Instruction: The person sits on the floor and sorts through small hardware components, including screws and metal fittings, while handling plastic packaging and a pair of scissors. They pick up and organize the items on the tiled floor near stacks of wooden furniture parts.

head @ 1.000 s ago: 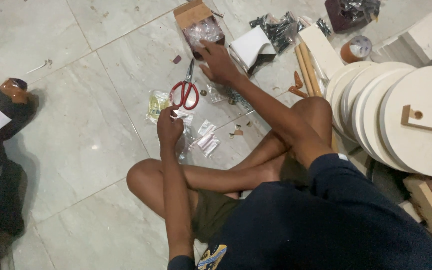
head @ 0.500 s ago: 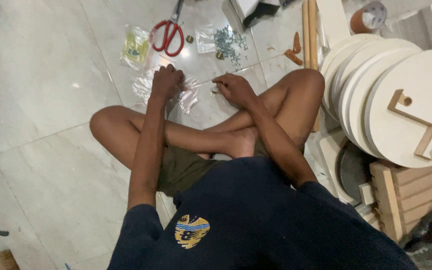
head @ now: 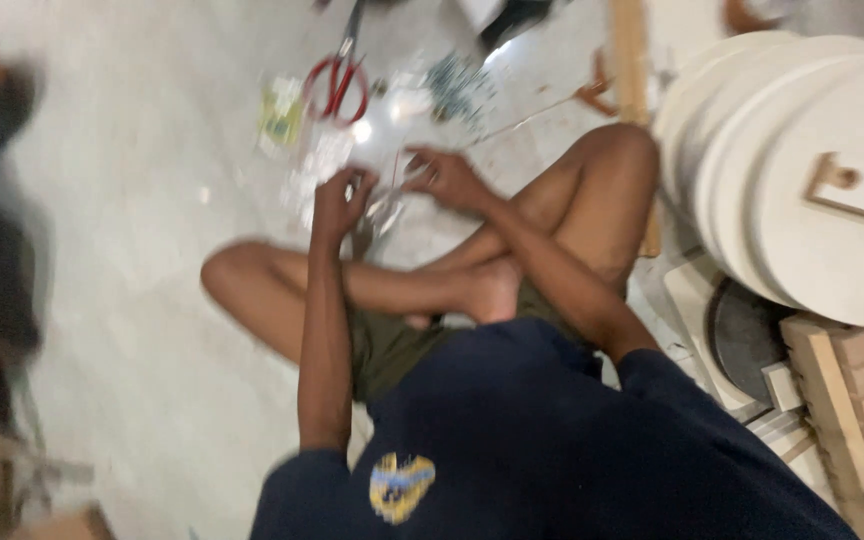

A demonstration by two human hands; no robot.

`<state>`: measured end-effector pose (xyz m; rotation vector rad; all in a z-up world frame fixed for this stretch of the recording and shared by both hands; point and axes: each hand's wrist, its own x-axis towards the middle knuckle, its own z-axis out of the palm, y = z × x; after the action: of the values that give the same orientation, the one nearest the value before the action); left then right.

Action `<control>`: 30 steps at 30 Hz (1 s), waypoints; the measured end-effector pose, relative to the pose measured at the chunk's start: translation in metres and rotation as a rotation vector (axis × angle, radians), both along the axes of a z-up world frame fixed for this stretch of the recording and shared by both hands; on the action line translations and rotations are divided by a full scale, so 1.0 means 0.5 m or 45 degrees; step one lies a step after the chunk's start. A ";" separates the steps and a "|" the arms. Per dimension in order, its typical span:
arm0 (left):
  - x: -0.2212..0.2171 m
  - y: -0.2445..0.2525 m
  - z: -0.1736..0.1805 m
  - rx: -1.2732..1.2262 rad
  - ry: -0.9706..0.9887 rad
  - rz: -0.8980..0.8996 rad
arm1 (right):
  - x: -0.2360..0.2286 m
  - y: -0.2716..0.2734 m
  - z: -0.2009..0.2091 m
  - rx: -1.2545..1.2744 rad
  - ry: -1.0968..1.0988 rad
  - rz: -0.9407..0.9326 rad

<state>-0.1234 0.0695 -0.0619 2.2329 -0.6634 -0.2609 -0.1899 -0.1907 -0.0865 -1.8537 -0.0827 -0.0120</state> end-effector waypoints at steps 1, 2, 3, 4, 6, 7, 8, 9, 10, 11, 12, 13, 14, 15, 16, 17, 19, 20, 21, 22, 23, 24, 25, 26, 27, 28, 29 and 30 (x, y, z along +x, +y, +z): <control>-0.003 -0.012 -0.012 -0.002 0.025 -0.011 | 0.006 0.004 -0.009 0.167 0.110 -0.003; -0.005 -0.025 -0.025 -0.002 0.050 -0.024 | 0.015 0.005 -0.019 0.341 0.209 -0.002; -0.017 -0.048 0.000 -0.032 0.026 -0.109 | 0.008 0.005 -0.019 0.316 0.173 -0.086; -0.029 -0.067 0.022 -0.031 0.046 -0.092 | 0.005 0.007 -0.023 0.384 0.275 -0.109; -0.038 -0.084 0.042 -0.049 0.050 -0.124 | 0.007 0.005 -0.009 0.444 0.346 -0.179; -0.046 -0.084 0.049 -0.064 0.070 -0.037 | -0.001 0.005 0.015 0.485 0.370 -0.189; -0.052 -0.081 0.055 -0.078 0.091 0.050 | -0.006 0.008 0.038 0.527 0.392 -0.199; -0.050 -0.079 0.057 -0.084 0.084 0.020 | -0.009 0.003 0.049 0.525 0.377 -0.226; -0.046 -0.075 0.058 -0.081 0.081 0.079 | -0.009 0.000 0.059 0.539 0.398 -0.262; -0.047 -0.067 0.057 -0.082 0.081 0.152 | -0.010 -0.001 0.068 0.546 0.423 -0.284; -0.045 -0.062 0.053 -0.093 0.076 0.136 | -0.011 -0.004 0.060 0.539 0.412 -0.299; -0.043 -0.056 0.051 -0.094 0.083 0.202 | -0.009 -0.007 0.054 0.539 0.411 -0.286; -0.041 -0.049 0.048 -0.095 0.090 0.267 | -0.008 -0.010 0.047 0.538 0.409 -0.272; -0.044 -0.057 0.056 -0.108 0.084 0.252 | -0.015 -0.011 0.068 0.528 0.397 -0.286; -0.047 -0.064 0.063 -0.141 0.208 0.282 | -0.021 -0.010 0.089 0.466 0.402 -0.239; -0.056 -0.067 0.070 -0.171 0.334 0.317 | -0.031 -0.006 0.110 0.404 0.413 -0.186; -0.061 -0.090 0.093 -0.235 0.425 0.270 | -0.026 0.014 0.080 0.290 0.283 -0.165; -0.064 -0.099 0.104 -0.289 0.519 0.230 | -0.024 0.024 0.064 0.184 0.161 -0.136; -0.063 -0.106 0.109 -0.297 0.518 0.225 | -0.028 0.031 0.063 0.175 0.158 -0.139; -0.061 -0.112 0.114 -0.332 0.656 0.189 | -0.031 0.039 0.061 0.120 0.103 -0.136; -0.062 -0.116 0.119 -0.365 0.796 0.154 | -0.036 0.048 0.058 0.065 0.050 -0.129; -0.063 -0.117 0.126 -0.371 0.796 0.152 | -0.030 0.057 -0.002 0.059 0.050 -0.129; -0.064 -0.119 0.132 -0.227 0.818 0.134 | -0.025 0.064 -0.062 -0.024 0.004 -0.123; -0.066 -0.122 0.139 -0.082 0.837 0.117 | -0.020 0.069 -0.123 -0.108 -0.043 -0.117; -0.063 -0.120 0.136 -0.088 0.837 0.117 | -0.025 0.065 -0.103 -0.113 -0.043 -0.116; -0.060 -0.118 0.134 -0.187 0.895 0.144 | -0.028 0.061 -0.084 -0.050 0.008 -0.166; -0.057 -0.112 0.133 -0.284 0.951 0.176 | -0.032 0.062 -0.064 0.017 0.058 -0.213; -0.053 -0.109 0.127 -0.287 0.950 0.179 | -0.030 0.061 -0.063 0.015 0.058 -0.209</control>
<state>-0.1500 0.0148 0.0014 1.7655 -0.1192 -0.8460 -0.2049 -0.1601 -0.1178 -1.8434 0.1009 -0.0838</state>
